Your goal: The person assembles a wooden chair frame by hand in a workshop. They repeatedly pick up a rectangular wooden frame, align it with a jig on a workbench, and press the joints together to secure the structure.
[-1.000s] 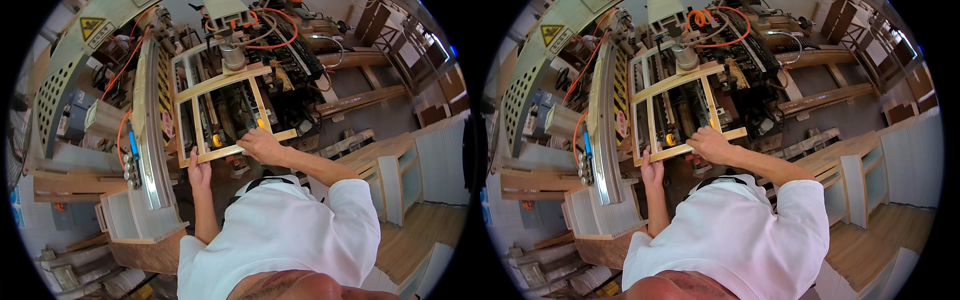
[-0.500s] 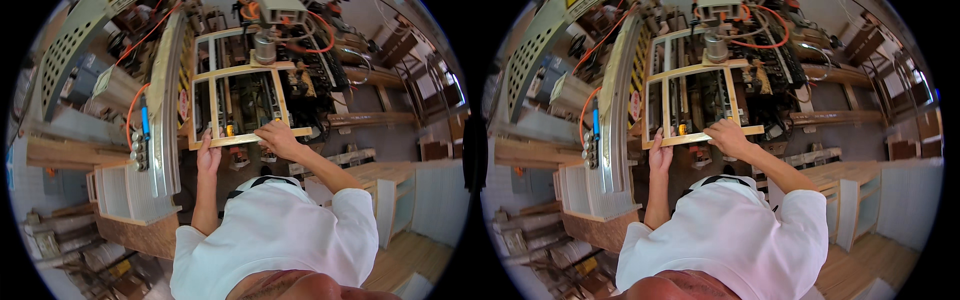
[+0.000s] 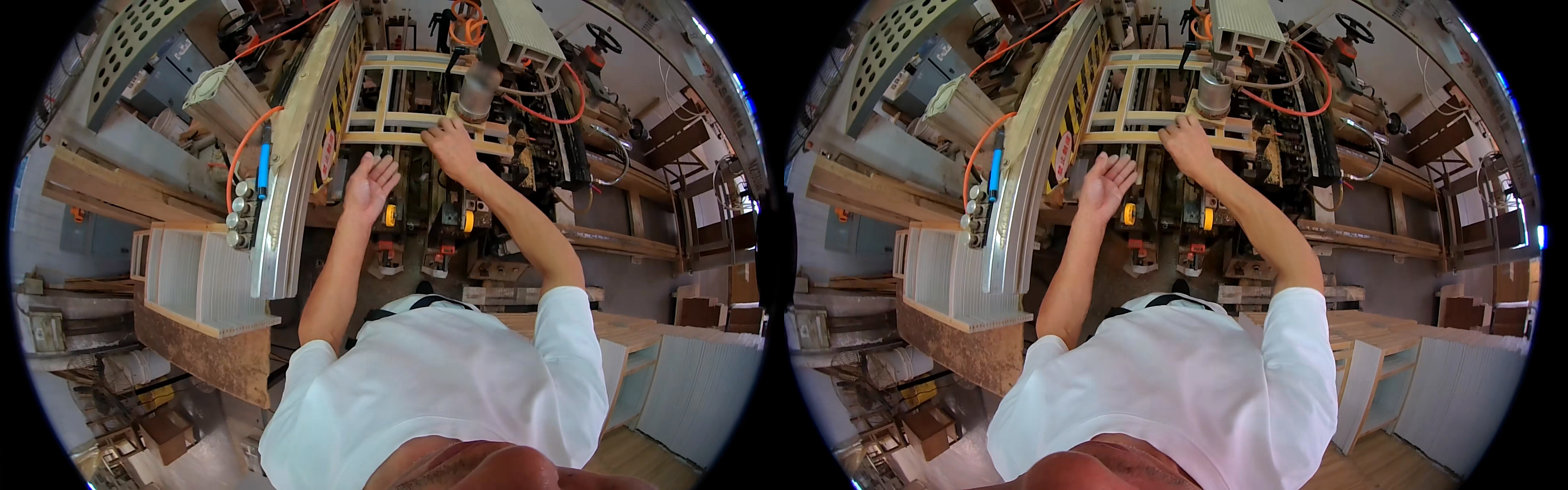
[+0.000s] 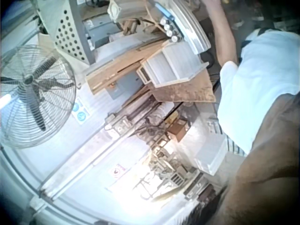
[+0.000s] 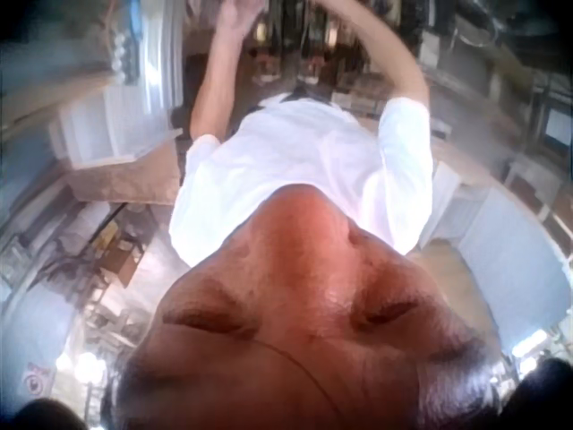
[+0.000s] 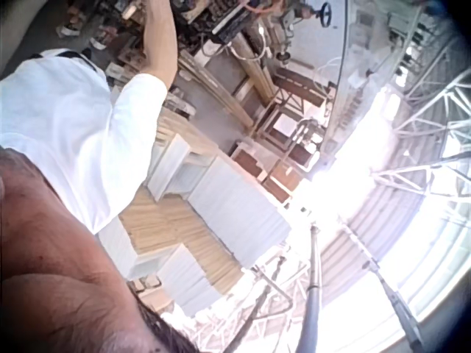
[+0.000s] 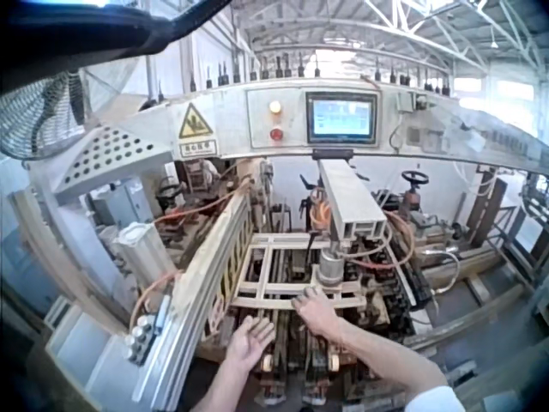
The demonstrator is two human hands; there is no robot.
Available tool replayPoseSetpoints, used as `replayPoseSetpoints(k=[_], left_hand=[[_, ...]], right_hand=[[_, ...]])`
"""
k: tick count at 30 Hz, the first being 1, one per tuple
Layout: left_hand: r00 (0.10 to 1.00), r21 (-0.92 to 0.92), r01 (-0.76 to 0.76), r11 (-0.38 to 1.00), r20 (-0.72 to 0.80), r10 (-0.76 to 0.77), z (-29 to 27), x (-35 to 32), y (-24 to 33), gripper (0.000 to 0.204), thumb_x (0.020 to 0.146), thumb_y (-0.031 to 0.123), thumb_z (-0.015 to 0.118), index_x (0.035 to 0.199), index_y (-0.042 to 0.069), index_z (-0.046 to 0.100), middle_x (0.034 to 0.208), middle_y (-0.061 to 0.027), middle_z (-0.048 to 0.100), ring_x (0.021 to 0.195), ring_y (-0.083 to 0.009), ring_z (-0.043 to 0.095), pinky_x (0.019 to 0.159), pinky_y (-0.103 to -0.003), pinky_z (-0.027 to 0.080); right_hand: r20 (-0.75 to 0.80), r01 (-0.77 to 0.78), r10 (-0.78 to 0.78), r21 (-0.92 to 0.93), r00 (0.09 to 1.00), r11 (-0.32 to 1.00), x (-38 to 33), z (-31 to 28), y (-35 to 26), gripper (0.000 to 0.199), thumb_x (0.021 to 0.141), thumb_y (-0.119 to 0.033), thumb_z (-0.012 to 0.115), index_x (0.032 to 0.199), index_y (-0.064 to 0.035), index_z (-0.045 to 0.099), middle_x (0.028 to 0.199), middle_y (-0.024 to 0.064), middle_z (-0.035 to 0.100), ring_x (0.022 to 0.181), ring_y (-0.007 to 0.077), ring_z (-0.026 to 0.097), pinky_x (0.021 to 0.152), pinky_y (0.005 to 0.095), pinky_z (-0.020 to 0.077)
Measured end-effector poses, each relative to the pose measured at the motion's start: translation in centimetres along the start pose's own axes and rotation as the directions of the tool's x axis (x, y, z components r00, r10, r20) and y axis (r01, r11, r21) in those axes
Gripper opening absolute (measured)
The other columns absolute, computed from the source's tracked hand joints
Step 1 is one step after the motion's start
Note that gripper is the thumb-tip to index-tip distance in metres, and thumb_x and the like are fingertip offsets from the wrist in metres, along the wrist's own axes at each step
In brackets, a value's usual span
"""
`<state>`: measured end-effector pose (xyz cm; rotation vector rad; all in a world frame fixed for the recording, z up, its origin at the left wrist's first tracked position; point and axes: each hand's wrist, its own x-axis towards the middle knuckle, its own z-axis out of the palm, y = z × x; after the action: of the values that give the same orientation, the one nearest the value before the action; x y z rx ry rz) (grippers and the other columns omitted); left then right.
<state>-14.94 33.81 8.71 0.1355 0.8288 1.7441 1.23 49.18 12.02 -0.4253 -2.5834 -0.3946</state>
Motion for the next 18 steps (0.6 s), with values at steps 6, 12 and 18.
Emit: replayPoseSetpoints(k=[6,12,18], left_hand=[[0.995,0.042,0.075,0.996,0.057,-0.077,1.4,0.6,-2.2,0.042,0.097,0.034,0.052,0.119,-0.001,0.049,0.134,-0.0209,0.049,0.127,-0.0337,0.046,0.106,-0.047,0.038],[0.995,0.008,0.087,0.996,0.039,-0.087,2.9,5.5,-4.0,0.065,0.093,0.043,0.056,0.133,-0.006,0.037,0.142,-0.0244,0.039,0.134,-0.0358,0.036,0.110,-0.049,0.030],[0.993,-0.271,0.001,0.963,0.117,0.032,4.0,12.8,-4.9,0.092,0.091,0.063,0.041,0.146,-0.005,0.012,0.153,-0.0212,0.016,0.142,-0.0335,0.019,0.115,-0.049,0.016]], right_hand=[[0.117,0.043,-0.029,-0.115,0.993,0.992,4.8,3.8,3.8,0.008,0.072,-0.009,0.062,0.080,-0.0071,0.064,0.079,0.0077,0.065,0.087,0.0241,0.056,0.082,0.0347,0.0385],[0.213,-0.036,0.031,0.017,0.977,0.999,5.1,5.6,5.0,0.015,0.074,-0.009,0.061,0.088,-0.0083,0.064,0.083,0.0085,0.068,0.087,0.0259,0.060,0.082,0.0384,0.0385],[0.328,-0.008,-0.010,0.054,0.944,0.998,6.9,5.3,4.8,0.023,0.074,-0.009,0.061,0.097,-0.0061,0.061,0.084,0.0124,0.068,0.086,0.0296,0.063,0.079,0.0402,0.0404]])
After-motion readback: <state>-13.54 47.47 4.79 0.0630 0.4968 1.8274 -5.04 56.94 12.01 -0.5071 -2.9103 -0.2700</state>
